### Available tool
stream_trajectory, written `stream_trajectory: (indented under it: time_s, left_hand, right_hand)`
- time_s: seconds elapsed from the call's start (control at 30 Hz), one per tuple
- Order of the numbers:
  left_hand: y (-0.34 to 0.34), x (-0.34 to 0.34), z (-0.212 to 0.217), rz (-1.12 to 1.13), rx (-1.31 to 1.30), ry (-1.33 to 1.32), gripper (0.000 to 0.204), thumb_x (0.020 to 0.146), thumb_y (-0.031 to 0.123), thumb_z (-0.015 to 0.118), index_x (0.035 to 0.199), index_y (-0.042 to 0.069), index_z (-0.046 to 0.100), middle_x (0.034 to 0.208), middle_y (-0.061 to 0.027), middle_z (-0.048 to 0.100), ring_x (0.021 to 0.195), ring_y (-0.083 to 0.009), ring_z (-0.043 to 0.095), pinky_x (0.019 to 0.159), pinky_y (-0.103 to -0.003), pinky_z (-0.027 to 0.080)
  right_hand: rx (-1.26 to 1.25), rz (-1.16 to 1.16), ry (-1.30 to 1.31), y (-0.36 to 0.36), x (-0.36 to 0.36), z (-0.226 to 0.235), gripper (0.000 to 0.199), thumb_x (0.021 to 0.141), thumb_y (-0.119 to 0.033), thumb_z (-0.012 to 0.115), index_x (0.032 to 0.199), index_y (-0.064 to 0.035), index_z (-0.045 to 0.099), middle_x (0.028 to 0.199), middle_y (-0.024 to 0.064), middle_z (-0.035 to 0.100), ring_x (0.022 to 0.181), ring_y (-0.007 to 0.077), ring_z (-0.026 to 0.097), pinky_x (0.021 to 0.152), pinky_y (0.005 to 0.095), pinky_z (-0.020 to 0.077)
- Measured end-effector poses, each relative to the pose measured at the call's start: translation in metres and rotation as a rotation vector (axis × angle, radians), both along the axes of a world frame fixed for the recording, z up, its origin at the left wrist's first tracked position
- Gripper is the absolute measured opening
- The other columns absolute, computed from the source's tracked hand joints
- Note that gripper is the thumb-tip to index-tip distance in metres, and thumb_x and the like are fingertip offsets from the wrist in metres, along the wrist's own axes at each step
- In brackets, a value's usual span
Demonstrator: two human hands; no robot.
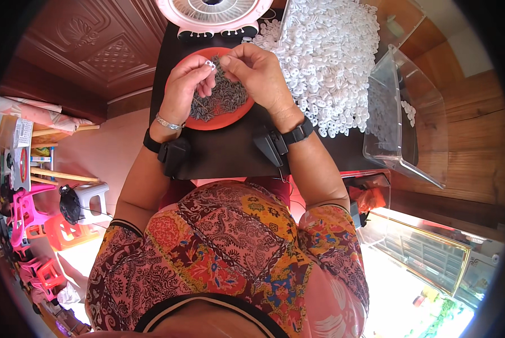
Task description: Manually inserting small metal pins into white plastic components for assembly.
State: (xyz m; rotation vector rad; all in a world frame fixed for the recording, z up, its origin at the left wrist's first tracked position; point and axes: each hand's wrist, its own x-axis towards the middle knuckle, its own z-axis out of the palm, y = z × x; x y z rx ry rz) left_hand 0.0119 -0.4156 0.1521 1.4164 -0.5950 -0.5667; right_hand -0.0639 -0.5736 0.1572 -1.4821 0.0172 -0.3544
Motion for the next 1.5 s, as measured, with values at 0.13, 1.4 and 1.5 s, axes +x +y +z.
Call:
stream_trajectory:
  time_s: [0.13, 1.4, 1.5]
  left_hand:
    - [-0.002, -0.001, -0.001, -0.022, -0.008, -0.001, 0.019, 0.091, 0.022, 0.05, 0.08, 0.007, 0.056, 0.066, 0.0015, 0.054, 0.056, -0.0052, 0.048, 0.052, -0.018, 0.036]
    - [-0.006, -0.012, -0.009, 0.057, 0.043, -0.105, 0.019, 0.092, 0.02, 0.049, 0.079, 0.008, 0.054, 0.067, 0.0031, 0.051, 0.055, -0.003, 0.043, 0.05, -0.017, 0.033]
    - [-0.009, -0.014, -0.008, 0.052, 0.032, -0.109, 0.019, 0.092, 0.02, 0.049, 0.079, 0.008, 0.054, 0.066, 0.0034, 0.051, 0.055, -0.0029, 0.043, 0.05, -0.017, 0.033]
  right_hand:
    - [0.066, 0.009, 0.014, 0.001, 0.0, -0.003, 0.016, 0.092, -0.019, 0.059, 0.093, -0.0029, 0.06, 0.078, 0.0011, 0.061, 0.068, 0.0066, 0.055, 0.064, 0.0204, 0.0459]
    - [-0.244, -0.022, 0.021, 0.009, 0.001, -0.01, 0.012, 0.092, -0.012, 0.056, 0.089, -0.0001, 0.055, 0.076, -0.0006, 0.057, 0.071, 0.006, 0.053, 0.065, 0.0216, 0.0455]
    - [-0.196, 0.003, 0.054, 0.002, 0.001, -0.009, 0.017, 0.091, -0.016, 0.058, 0.09, 0.0012, 0.059, 0.076, -0.0002, 0.059, 0.07, 0.0067, 0.054, 0.065, 0.022, 0.0459]
